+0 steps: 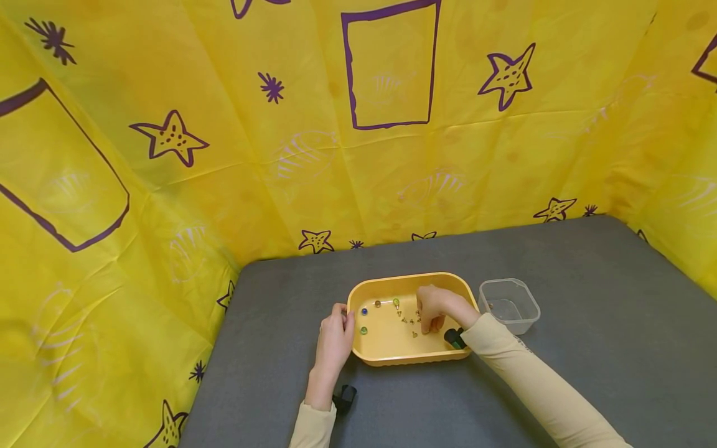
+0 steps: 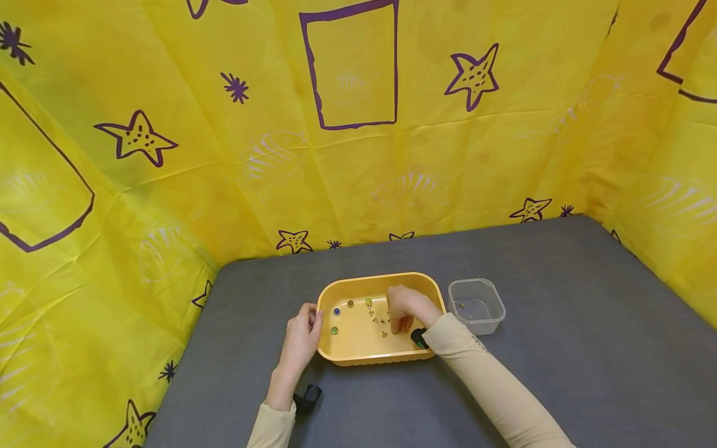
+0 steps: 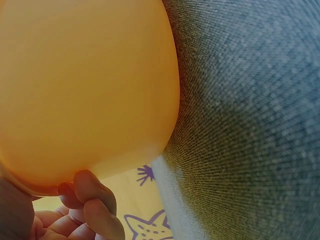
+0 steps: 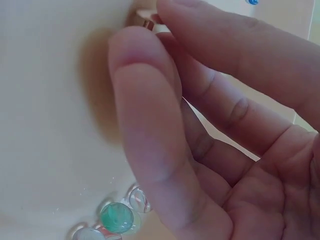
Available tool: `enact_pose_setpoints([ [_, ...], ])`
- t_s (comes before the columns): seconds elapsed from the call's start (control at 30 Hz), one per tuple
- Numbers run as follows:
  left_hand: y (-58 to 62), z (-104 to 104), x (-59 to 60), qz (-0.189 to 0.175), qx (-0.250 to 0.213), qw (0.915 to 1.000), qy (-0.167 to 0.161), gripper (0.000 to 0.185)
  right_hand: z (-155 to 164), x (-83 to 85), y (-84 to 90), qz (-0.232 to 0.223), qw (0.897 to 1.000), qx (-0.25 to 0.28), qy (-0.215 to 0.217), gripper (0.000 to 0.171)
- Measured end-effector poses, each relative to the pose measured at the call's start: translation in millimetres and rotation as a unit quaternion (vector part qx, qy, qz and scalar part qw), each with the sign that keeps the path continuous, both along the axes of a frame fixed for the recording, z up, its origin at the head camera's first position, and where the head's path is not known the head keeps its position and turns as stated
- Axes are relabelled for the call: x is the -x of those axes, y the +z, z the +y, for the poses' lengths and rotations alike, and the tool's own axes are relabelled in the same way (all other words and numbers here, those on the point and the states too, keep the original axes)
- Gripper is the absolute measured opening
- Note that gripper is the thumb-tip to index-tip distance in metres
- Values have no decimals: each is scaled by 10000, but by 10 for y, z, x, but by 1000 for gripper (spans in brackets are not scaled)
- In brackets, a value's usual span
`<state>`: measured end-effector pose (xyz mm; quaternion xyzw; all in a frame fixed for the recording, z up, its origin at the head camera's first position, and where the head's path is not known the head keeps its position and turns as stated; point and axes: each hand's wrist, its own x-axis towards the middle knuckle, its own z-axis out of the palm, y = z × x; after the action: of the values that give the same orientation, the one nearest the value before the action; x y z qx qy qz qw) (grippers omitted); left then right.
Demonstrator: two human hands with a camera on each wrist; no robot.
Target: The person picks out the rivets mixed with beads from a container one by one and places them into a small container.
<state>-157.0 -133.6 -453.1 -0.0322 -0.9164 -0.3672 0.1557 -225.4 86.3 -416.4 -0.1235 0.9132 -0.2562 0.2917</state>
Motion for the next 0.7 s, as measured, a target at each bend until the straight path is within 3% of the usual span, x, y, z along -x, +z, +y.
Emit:
enact_pose_setpoints([
  [0.37,3,-4,3,-4,-17,10000,10,15,-1,-5,4,-45,10000,-46,35,12],
  [0.6,-3,-5,6,10,-35,10000,-22,14,1,8,-12,-50,9998,-172,11,23],
  [0.7,-6,-6,6,23,-39,10000,-26,14,6,8,-5,-39,9998,-175,27,18],
])
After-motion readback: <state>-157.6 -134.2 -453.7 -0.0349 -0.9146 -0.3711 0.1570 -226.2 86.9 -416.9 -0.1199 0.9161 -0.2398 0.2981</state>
